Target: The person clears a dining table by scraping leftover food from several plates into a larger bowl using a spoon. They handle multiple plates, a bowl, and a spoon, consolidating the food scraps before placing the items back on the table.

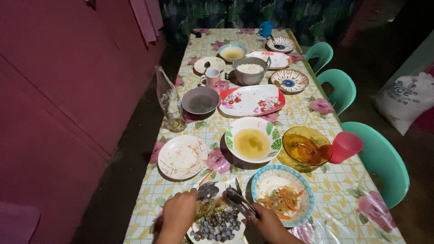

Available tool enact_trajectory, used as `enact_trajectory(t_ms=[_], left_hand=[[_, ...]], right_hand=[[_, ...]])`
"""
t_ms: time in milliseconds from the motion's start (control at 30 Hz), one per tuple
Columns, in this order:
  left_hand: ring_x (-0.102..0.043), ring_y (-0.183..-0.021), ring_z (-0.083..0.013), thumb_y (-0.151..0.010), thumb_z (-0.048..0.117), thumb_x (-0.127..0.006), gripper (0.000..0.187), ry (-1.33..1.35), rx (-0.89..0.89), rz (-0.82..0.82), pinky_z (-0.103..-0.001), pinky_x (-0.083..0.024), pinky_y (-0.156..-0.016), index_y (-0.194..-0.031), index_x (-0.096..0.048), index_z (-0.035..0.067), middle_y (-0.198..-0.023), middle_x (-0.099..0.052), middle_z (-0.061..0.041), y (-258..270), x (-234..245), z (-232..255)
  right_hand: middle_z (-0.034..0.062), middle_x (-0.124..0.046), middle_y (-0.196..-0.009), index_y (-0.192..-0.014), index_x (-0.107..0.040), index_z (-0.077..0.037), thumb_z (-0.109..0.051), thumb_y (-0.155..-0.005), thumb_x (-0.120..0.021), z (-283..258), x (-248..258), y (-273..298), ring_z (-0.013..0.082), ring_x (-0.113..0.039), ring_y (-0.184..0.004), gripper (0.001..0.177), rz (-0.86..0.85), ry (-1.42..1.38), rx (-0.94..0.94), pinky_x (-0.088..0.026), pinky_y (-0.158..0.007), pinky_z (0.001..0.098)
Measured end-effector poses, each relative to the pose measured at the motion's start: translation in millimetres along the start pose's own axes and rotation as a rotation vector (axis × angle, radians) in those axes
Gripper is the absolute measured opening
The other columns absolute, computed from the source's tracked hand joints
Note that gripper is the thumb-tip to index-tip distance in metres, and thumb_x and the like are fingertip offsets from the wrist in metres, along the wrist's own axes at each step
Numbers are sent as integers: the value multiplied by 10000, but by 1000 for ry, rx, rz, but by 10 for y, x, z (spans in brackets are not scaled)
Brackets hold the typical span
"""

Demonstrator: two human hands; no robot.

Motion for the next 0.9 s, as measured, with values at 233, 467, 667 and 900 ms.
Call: enact_trajectory(t_ms=[233,467,667,900], left_hand=[[-699,-811,-342,-956,158,-534,180,341,199,-116,-490,-530,-721,-966,-704,99,-848,-739,-160,34,-351,-513],[-659,-627,-202,-968,200,-521,308,962,646,-132,-399,-529,-597,-1151,-762,144,-817,-782,-78,-662,-1335,-1821],[-698,-617,-165,-932,211,-573,289,831,665,-195,-335,-531,-622,-1073,-815,140,-784,-805,-100,-1203,-2304,-2245],[-713,-773,-343,-952,259,-586,297,640,457,140,-435,-544,-725,-919,-806,61,-841,-758,-182,-1412,-1817,-2103]], right_hand=[[92,-698,-747,-991,-667,-76,-231,-897,-763,-26,-106,-95,183,-629,-700,204,62,-8,6,-541,-689,350],[61,-708,-718,-997,-660,-63,-198,-954,-662,-631,-502,-804,148,-649,-633,142,-4,-192,-1,-541,-614,336],[75,-660,-696,-971,-687,8,-169,-964,-613,-707,-1275,-1840,183,-506,-499,192,-147,-589,-155,-370,-468,363],[109,-658,-764,-1040,-671,42,-204,-930,-636,-723,-1758,-2267,166,-589,-582,272,-66,-587,-224,-469,-504,368]])
Point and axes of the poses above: each hand's wrist, its own y-axis away from the middle knuckle, its own x-axis out of the back of the hand, z = x × y, the point moved 10 cm from there along -y, towards the middle knuckle
